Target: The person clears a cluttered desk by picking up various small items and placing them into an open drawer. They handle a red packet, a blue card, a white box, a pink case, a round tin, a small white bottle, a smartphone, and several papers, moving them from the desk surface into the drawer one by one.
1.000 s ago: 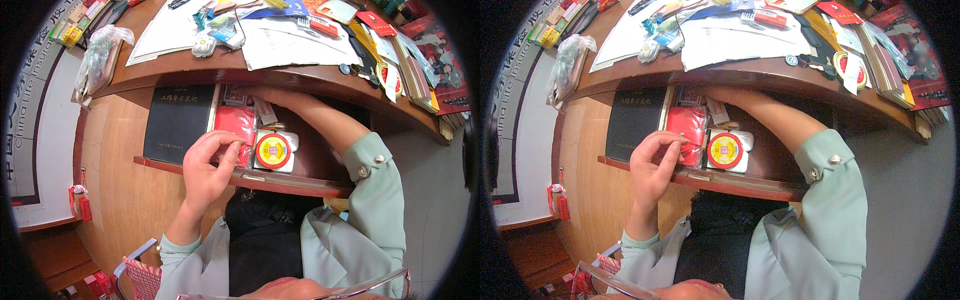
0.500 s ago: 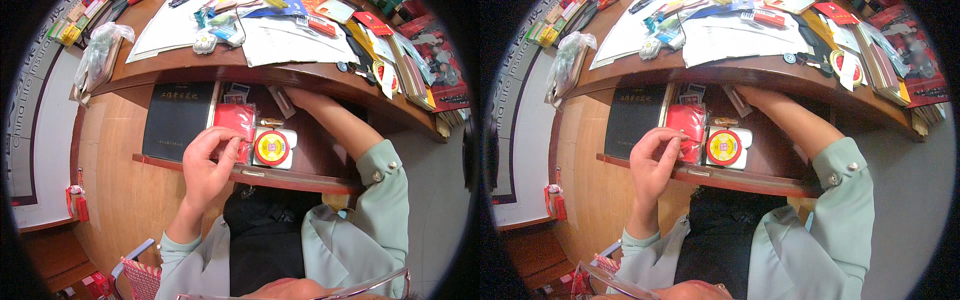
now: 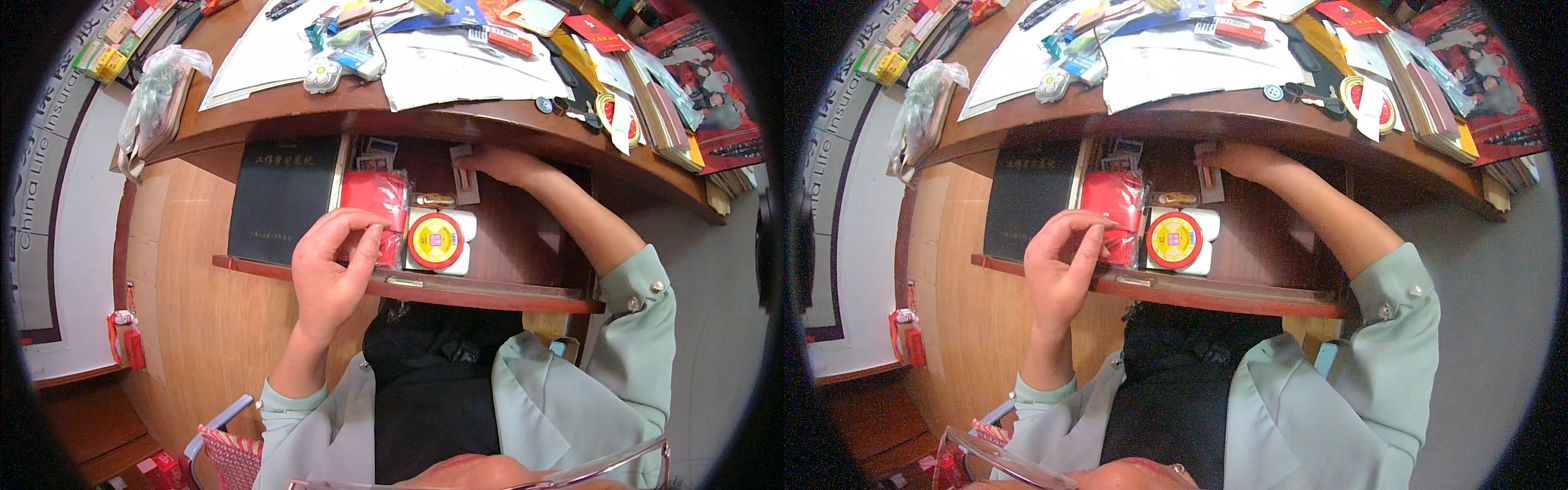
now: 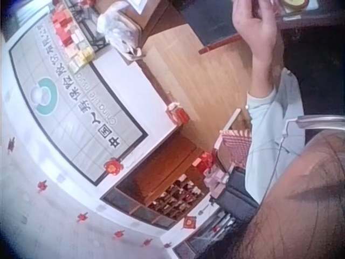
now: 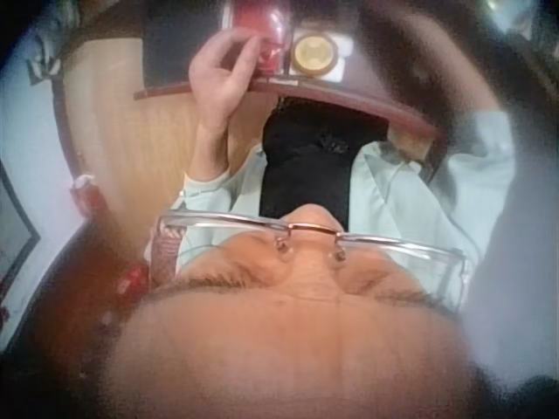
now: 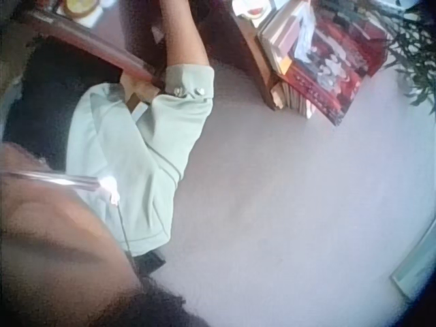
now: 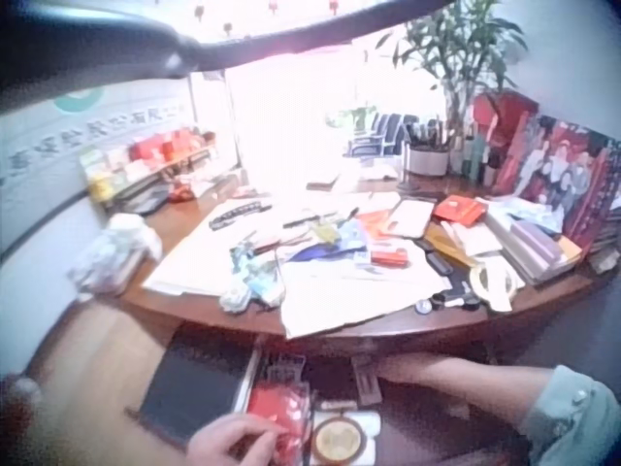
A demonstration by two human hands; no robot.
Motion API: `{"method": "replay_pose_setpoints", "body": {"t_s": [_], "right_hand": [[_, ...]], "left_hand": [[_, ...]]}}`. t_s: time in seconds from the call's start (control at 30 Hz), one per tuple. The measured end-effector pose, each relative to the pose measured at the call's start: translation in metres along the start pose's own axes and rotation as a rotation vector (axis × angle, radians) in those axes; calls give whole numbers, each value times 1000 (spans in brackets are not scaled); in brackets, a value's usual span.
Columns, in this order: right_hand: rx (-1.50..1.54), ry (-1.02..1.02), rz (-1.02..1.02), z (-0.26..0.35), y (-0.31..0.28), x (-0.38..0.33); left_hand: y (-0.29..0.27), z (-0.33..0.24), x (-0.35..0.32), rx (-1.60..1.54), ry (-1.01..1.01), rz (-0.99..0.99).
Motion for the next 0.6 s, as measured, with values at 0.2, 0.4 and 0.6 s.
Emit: {"method": "replay_pose_setpoints", "body": {"t_s": [0.2, 0.4, 0.6], "right_hand": [[146, -14, -171, -2, -8, -3], [1131, 67, -563, -70, 31, 23], [1425, 320, -517, 25, 35, 21]], "left_hand": [[-1, -1, -1, 8, -4, -7], [-2, -5, 0, 38, -25, 55], [-4, -4, -1, 60, -3, 44]]}}
Point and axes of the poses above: each hand's wrist, its own x-axis towards the middle knuckle, its own y-axis out of the palm, z = x × y, the point moved 3 cm from there along x, towards the middle knuckle, and after that the axes turned 6 degrees about -y, right-handed, at the moved point
